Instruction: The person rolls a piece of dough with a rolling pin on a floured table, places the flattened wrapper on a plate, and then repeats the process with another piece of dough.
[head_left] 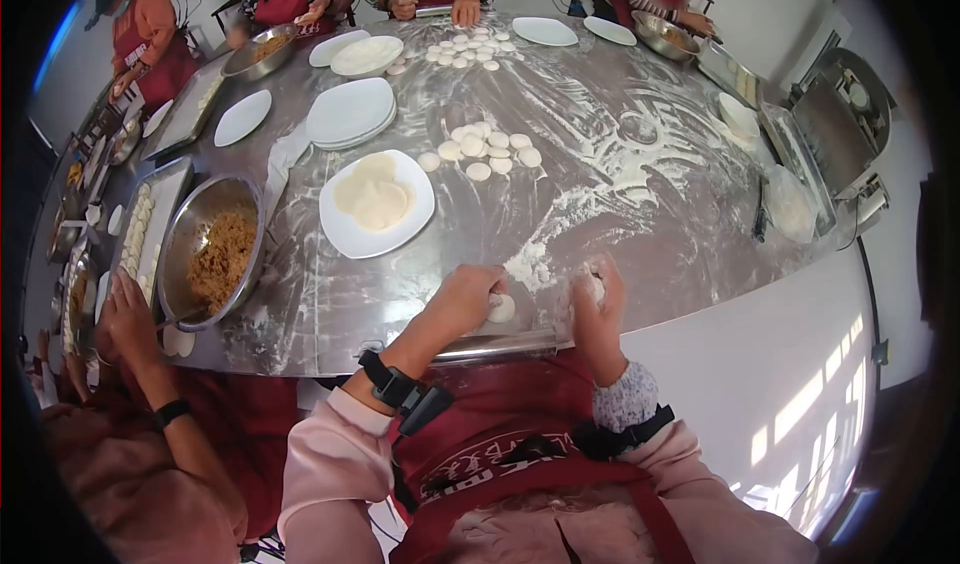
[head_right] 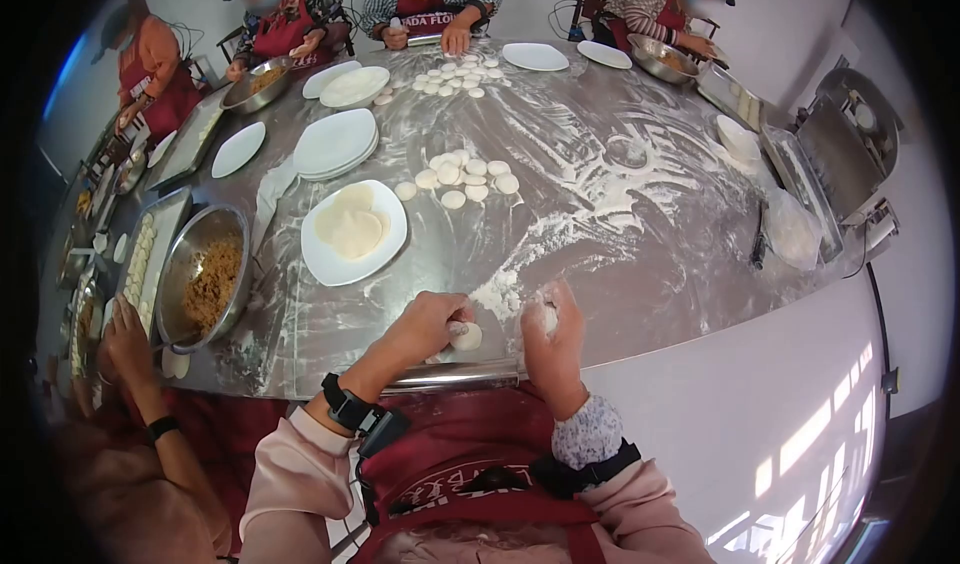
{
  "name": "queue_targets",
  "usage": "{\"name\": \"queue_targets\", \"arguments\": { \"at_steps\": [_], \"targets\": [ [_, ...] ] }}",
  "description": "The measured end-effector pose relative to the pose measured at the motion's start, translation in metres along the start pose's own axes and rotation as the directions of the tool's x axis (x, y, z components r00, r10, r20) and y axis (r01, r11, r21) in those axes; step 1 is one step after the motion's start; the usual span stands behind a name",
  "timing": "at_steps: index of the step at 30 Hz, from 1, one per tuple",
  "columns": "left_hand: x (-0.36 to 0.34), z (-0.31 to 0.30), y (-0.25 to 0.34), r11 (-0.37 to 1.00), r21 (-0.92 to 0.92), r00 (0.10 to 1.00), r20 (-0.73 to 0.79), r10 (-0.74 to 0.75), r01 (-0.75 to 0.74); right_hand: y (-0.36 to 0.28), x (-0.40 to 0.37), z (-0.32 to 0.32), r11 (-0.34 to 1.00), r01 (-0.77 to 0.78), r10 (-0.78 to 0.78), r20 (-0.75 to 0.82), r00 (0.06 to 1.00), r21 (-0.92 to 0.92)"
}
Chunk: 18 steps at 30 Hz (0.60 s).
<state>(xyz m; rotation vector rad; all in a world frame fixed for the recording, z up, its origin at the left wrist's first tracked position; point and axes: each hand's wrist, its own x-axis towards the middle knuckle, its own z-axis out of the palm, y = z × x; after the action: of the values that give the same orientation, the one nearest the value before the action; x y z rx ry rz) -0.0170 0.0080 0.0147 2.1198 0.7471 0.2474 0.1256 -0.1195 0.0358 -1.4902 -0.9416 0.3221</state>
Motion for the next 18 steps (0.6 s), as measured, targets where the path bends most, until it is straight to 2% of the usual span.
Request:
{"name": "queue_targets", "arguments": {
  "at_steps": [2, 4, 6, 7, 8, 9, 10, 11, 12, 13, 14, 16, 17, 18],
  "targets": [
    [0.002, 0.002, -0.002, 0.996, 0.016, 0.995, 0.039, 0.09, -0.091, 0.0, 0.002, 0.001, 0.999, -0.019, 0.02, 0.011, 1.0, -0.025],
    [0.007, 0.006, 0.001, 0.99, 0.071, 0.992, 0.04, 0.116, -0.118, 0.009, 0.017, 0.01, 0.998, -0.033, 0.034, 0.019, 0.999, -0.048],
    [0.009, 0.016, 0.007, 0.983, 0.12, 0.99, 0.053, 0.133, -0.138, 0.04, 0.042, 0.032, 0.987, 0.069, -0.079, -0.06, 0.995, -0.148],
    [0.014, 0.017, 0.01, 0.984, 0.17, 0.997, -0.033, 0.069, -0.062, 0.048, 0.055, 0.043, 0.986, 0.071, -0.081, -0.059, 0.995, -0.148],
    [0.016, 0.018, 0.012, 0.977, 0.212, 0.993, -0.118, 0.005, 0.02, 0.054, 0.066, 0.054, 0.958, 0.173, -0.197, -0.087, 0.977, -0.229],
    [0.014, 0.022, 0.008, 0.977, 0.211, 0.994, -0.111, 0.001, 0.022, 0.056, 0.068, 0.058, 0.913, 0.261, -0.307, -0.108, 0.946, -0.313],
    [0.018, 0.022, 0.0, 0.967, 0.25, 0.996, -0.053, 0.065, -0.05, 0.045, 0.06, 0.052, 0.957, 0.178, -0.198, -0.07, 0.978, -0.229],
    [0.02, 0.021, -0.007, 0.952, 0.283, 0.992, -0.001, 0.123, -0.118, 0.039, 0.052, 0.044, 0.955, 0.192, -0.211, -0.06, 0.976, -0.224],
    [0.014, 0.017, -0.007, 0.953, 0.264, 0.989, 0.024, 0.147, -0.148, 0.037, 0.04, 0.032, 0.974, 0.121, -0.133, -0.05, 0.99, -0.19],
    [0.01, 0.015, -0.007, 0.956, 0.258, 0.99, 0.018, 0.139, -0.139, 0.038, 0.028, 0.023, 0.986, 0.042, -0.049, -0.038, 0.998, -0.16],
    [0.005, 0.012, -0.007, 0.965, 0.236, 0.993, 0.001, 0.116, -0.113, 0.04, 0.014, 0.015, 0.986, 0.039, -0.044, -0.029, 0.999, -0.16],
    [-0.003, 0.009, -0.005, 0.979, 0.2, 0.999, -0.034, 0.032, -0.025, 0.041, -0.005, 0.006, 0.987, -0.099, 0.105, -0.036, 0.994, 0.125],
    [-0.005, 0.011, -0.004, 0.98, 0.198, 0.999, -0.017, 0.027, -0.023, 0.046, -0.002, 0.009, 0.986, -0.115, 0.121, -0.043, 0.992, 0.123],
    [-0.006, 0.014, -0.002, 0.982, 0.189, 0.999, -0.047, -0.012, 0.02, 0.045, 0.013, 0.018, 0.999, -0.03, 0.03, -0.059, 0.998, -0.012]
  ]
}}
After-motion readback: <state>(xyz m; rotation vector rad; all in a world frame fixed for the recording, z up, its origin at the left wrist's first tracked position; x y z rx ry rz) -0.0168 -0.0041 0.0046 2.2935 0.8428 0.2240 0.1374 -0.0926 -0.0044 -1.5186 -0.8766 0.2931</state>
